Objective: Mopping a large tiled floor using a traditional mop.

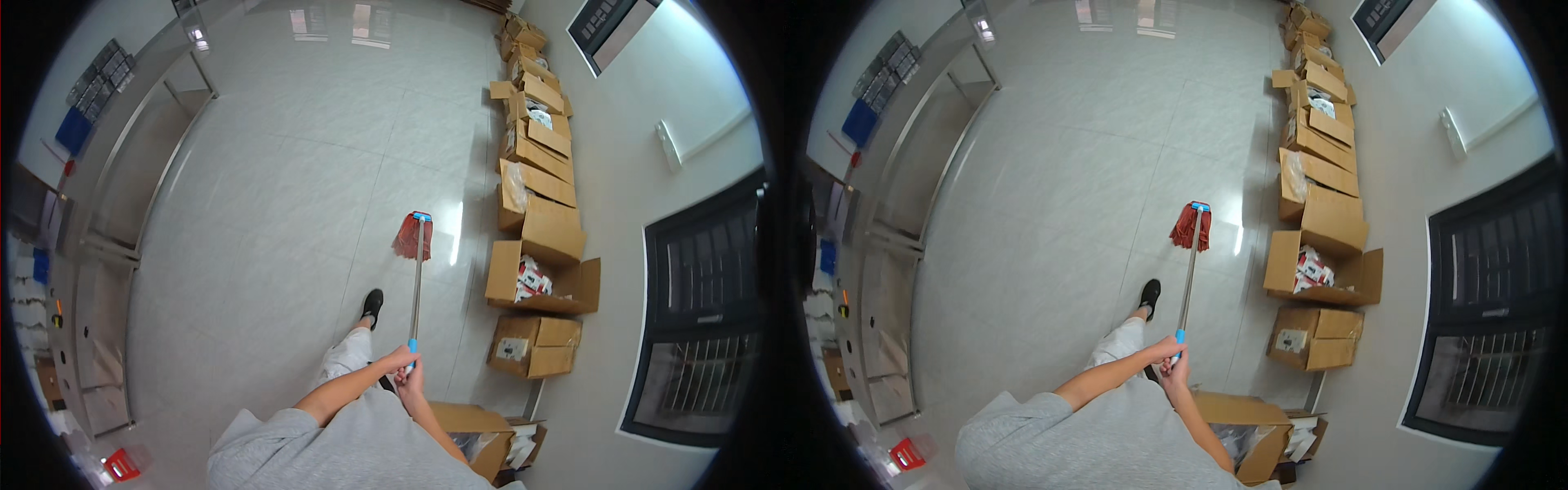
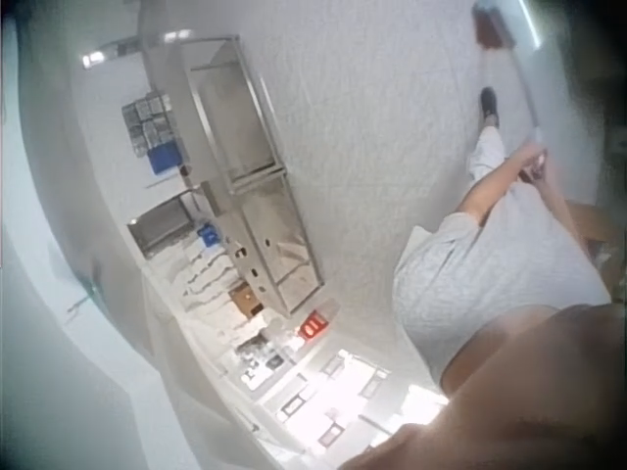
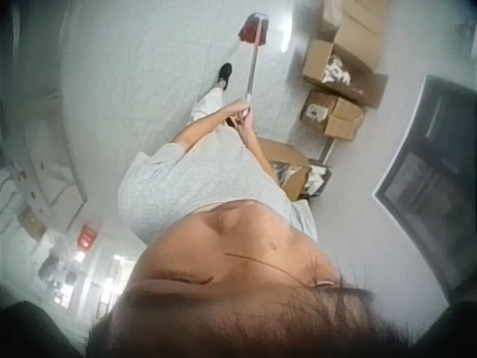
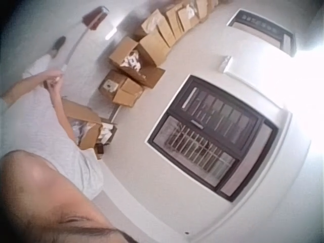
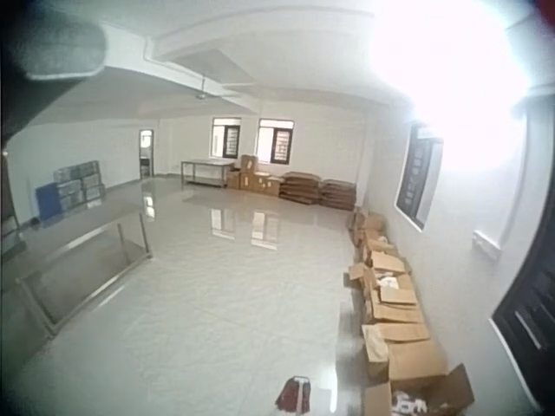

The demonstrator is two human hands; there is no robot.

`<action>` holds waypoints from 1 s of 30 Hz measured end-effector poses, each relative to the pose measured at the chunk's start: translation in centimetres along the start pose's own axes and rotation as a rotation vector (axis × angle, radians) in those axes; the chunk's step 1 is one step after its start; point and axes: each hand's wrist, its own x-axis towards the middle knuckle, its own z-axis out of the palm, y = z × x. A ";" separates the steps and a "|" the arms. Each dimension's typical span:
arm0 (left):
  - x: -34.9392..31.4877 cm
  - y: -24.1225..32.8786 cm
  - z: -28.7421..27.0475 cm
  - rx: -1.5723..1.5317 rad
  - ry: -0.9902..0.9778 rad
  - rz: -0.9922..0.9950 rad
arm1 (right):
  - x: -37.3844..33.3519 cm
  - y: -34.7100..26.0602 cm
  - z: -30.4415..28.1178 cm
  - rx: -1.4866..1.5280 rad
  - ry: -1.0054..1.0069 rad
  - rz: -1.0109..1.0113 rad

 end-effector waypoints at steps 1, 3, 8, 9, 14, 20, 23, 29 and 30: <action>2.0 3.6 -1.1 -0.003 -0.002 0.002 | 1.2 -3.0 2.1 -0.020 -0.059 -0.029; 4.9 10.0 -1.3 -0.040 0.017 0.020 | 3.5 -8.7 5.9 -0.037 -0.047 -0.060; 10.9 22.9 -3.9 0.045 0.034 -0.040 | 6.7 -19.9 15.0 -0.040 -0.018 0.012; 12.6 24.7 -4.3 -0.012 0.022 -0.011 | 7.7 -22.0 16.5 -0.083 0.061 0.060; 19.6 39.2 -8.2 -0.037 -0.066 -0.032 | 15.8 -33.2 25.2 -0.016 0.076 0.114; 34.0 59.5 -14.0 -0.012 -0.016 -0.031 | 25.8 -51.0 40.4 0.015 0.009 0.128; 38.9 68.9 -16.5 0.076 0.066 0.023 | 29.9 -59.4 47.1 0.008 -0.083 0.066; 43.3 87.9 -20.2 -0.090 -0.034 -0.130 | 35.3 -72.5 58.2 0.181 0.013 0.174; 45.0 89.9 -20.9 -0.113 -0.030 -0.130 | 36.2 -74.6 60.1 0.182 -0.002 0.202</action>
